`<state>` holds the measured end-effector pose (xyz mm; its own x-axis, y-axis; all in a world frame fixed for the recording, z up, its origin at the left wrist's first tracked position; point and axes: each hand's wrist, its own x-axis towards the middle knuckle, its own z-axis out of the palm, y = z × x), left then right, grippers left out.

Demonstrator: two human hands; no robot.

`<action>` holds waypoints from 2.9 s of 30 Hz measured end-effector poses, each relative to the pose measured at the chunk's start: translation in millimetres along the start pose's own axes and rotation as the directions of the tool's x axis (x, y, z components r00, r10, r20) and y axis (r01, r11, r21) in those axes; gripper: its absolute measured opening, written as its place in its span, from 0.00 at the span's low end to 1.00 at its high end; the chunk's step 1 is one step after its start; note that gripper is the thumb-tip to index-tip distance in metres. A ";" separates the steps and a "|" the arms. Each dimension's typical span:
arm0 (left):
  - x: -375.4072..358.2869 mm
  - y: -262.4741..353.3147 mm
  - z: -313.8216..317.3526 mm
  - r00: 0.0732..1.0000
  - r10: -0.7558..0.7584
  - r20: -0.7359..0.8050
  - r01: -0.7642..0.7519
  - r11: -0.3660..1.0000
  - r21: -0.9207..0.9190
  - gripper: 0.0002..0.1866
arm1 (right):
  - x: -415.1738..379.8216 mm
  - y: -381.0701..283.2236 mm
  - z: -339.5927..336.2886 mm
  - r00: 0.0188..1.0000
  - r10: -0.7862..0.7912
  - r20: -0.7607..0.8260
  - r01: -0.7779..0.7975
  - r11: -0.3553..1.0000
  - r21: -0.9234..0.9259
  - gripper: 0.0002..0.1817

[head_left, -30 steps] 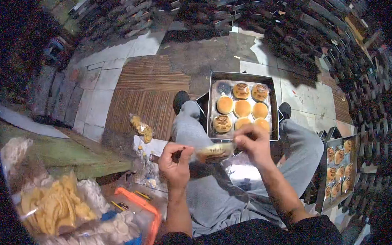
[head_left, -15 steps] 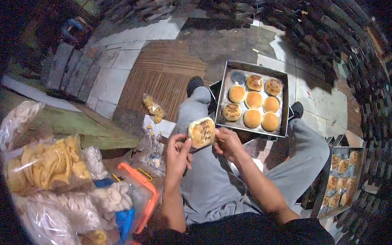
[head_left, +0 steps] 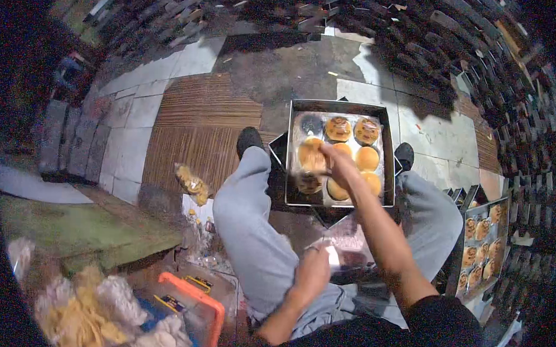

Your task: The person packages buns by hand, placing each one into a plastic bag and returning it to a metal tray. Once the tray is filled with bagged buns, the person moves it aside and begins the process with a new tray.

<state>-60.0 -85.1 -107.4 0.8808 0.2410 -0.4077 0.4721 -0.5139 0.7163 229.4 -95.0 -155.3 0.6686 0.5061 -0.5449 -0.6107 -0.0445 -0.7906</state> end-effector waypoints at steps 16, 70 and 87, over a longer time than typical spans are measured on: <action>-17.5 5.3 6.2 0.962 0.248 0.115 -0.239 0.967 -0.085 0.19 | -251.3 67.7 -66.4 0.868 -0.174 0.465 0.493 0.414 -0.765 0.10; 105.3 -2.1 -189.2 0.916 -0.079 -0.394 -0.398 -0.042 -0.916 0.27 | 65.7 37.4 -47.0 0.877 -0.109 0.468 0.454 -0.131 -0.881 0.22; 104.4 0.7 -145.2 0.942 -0.082 -0.327 -0.332 -0.072 -0.940 0.23 | -132.5 38.9 6.8 0.994 -0.090 0.065 0.027 0.763 0.646 0.22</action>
<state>37.6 59.3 -67.3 0.8029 0.5377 -0.2574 -0.2922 0.7313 0.6162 114.2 -157.9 -112.0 0.6918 0.5633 -0.4518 -0.7221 0.5360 -0.4373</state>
